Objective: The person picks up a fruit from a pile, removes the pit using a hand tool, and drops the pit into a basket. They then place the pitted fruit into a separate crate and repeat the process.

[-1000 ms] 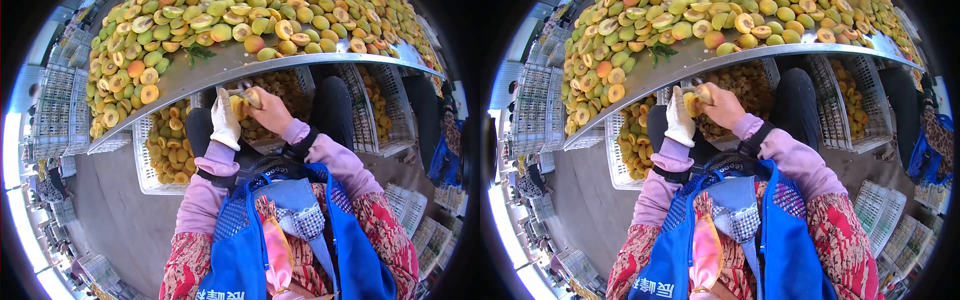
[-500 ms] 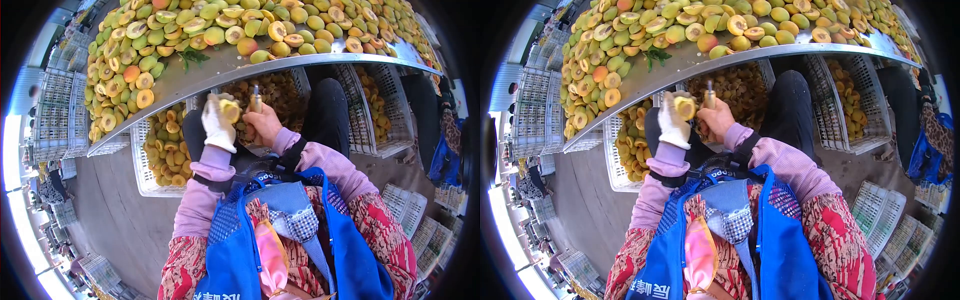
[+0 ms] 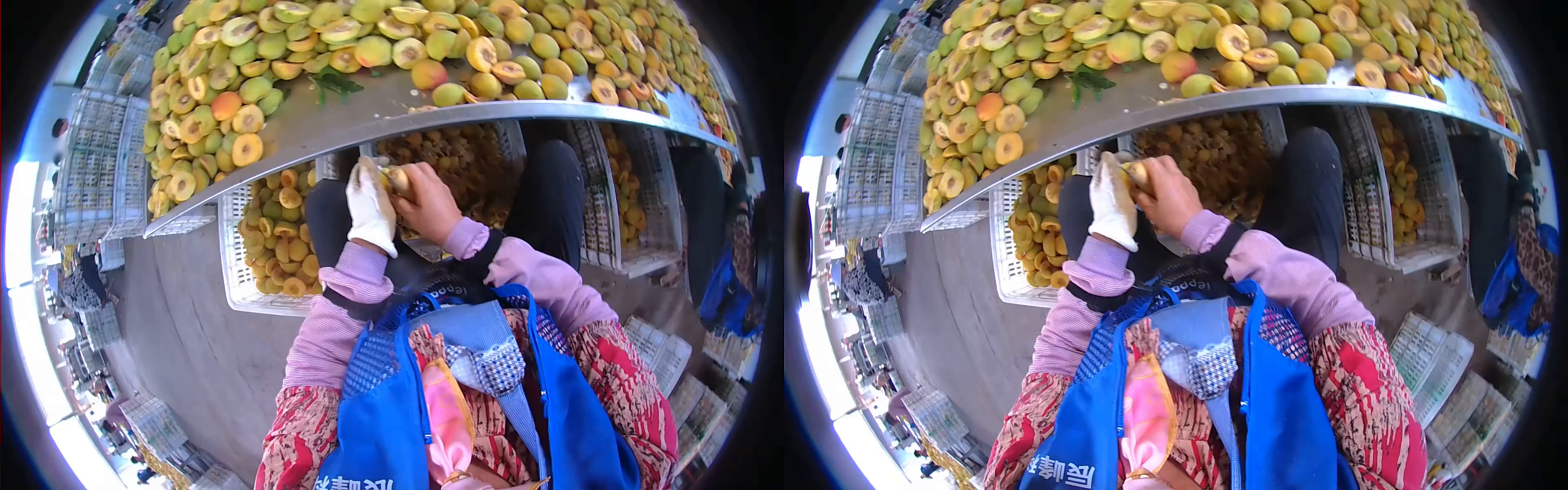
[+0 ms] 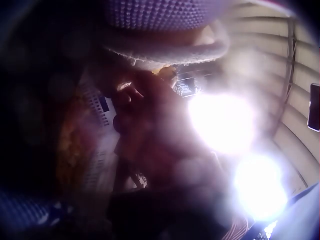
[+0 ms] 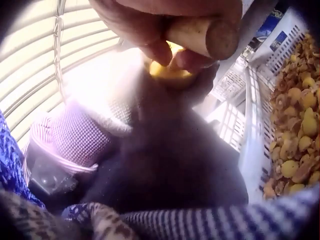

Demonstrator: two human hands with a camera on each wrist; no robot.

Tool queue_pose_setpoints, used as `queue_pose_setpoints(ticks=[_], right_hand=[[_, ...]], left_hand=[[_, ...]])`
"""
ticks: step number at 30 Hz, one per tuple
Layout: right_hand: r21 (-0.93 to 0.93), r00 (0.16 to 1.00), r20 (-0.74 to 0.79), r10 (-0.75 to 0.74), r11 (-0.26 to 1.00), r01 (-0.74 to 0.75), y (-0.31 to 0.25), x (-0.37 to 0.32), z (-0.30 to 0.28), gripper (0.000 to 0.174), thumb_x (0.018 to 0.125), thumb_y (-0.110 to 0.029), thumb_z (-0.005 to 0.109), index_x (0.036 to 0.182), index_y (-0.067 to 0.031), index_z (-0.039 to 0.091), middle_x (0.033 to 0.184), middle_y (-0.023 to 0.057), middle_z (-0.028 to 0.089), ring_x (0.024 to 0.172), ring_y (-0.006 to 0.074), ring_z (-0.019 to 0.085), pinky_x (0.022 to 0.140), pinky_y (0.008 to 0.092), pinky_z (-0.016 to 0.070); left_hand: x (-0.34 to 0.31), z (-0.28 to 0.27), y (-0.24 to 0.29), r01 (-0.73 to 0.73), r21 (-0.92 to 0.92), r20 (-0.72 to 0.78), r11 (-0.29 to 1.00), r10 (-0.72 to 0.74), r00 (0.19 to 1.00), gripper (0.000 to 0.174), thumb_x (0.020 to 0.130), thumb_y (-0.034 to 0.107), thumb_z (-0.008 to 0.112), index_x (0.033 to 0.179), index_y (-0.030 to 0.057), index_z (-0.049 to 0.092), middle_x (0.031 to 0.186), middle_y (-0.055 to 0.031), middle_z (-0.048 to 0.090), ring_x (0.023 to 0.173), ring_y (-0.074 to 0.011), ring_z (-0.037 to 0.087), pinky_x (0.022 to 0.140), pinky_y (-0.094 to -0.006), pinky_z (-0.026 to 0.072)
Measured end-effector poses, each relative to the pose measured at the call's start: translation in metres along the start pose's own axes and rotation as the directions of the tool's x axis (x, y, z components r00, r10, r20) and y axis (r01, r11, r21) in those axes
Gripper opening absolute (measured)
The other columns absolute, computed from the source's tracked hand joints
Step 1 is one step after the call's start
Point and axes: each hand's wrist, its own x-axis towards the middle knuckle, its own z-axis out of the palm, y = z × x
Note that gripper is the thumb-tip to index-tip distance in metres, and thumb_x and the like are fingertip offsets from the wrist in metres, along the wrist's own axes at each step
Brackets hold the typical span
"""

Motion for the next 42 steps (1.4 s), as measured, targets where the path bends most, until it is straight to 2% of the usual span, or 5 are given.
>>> queue_pose_setpoints(ticks=[9,11,15,21,42], right_hand=[[0.205,0.999,0.0,-0.04,0.978,0.039,-0.012,0.003,-0.004,0.026,0.073,-0.006,0.06,0.095,-0.0046,0.048,0.073,0.0153,0.053,0.07,0.0329,0.058,0.062,0.0407,0.0463],[0.768,0.776,0.58,0.249,0.15,-0.622,-0.014,0.006,-0.02,0.016,0.079,-0.009,0.058,0.09,-0.0069,0.047,0.066,0.0092,0.051,0.055,0.021,0.054,0.049,0.0356,0.0424],[0.673,0.643,0.74,0.197,-0.221,-0.706,-0.01,0.004,-0.036,0.012,0.088,-0.017,0.051,0.092,-0.0064,0.049,0.07,0.0054,0.054,0.051,0.0131,0.046,0.044,0.0227,0.0398],[0.621,0.425,0.602,0.675,-0.062,-0.781,0.072,0.0,0.006,0.014,0.084,-0.01,0.053,0.091,0.0017,0.051,0.071,0.0119,0.057,0.057,0.0201,0.056,0.046,0.0283,0.0456],[0.601,0.622,0.411,0.667,0.314,-0.735,0.038,0.023,-0.027,0.026,0.085,-0.027,0.056,0.098,-0.0086,0.044,0.068,0.0041,0.05,0.049,0.0159,0.052,0.039,0.0306,0.042]], left_hand=[[0.001,0.002,-0.007,0.06,-0.223,-0.085,0.973,-0.081,0.993,0.032,0.091,0.034,0.05,0.084,0.0045,0.058,0.08,-0.0052,0.06,0.071,-0.0146,0.055,0.07,-0.0289,0.0469],[-0.001,-0.01,0.013,0.019,-0.184,0.008,0.983,-0.018,1.0,0.037,0.09,0.039,0.048,0.082,0.0049,0.059,0.077,-0.0053,0.059,0.068,-0.0153,0.056,0.066,-0.0282,0.0471],[-0.013,-0.029,0.091,-0.164,-0.207,-0.232,0.964,0.115,0.966,0.035,0.09,0.037,0.048,0.085,0.0043,0.06,0.078,-0.0066,0.06,0.067,-0.016,0.056,0.06,-0.0291,0.0472],[0.051,-0.186,0.092,0.088,0.906,-0.323,0.414,0.54,0.777,0.025,0.081,0.024,0.057,0.096,0.0039,0.06,0.095,-0.0122,0.062,0.081,-0.0233,0.06,0.071,-0.0331,0.0461],[0.189,-0.109,0.111,0.113,0.972,-0.024,-0.207,0.39,0.921,0.049,0.069,0.04,0.067,0.102,0.0068,0.054,0.1,-0.0133,0.061,0.09,-0.031,0.06,0.081,-0.0391,0.0456]])
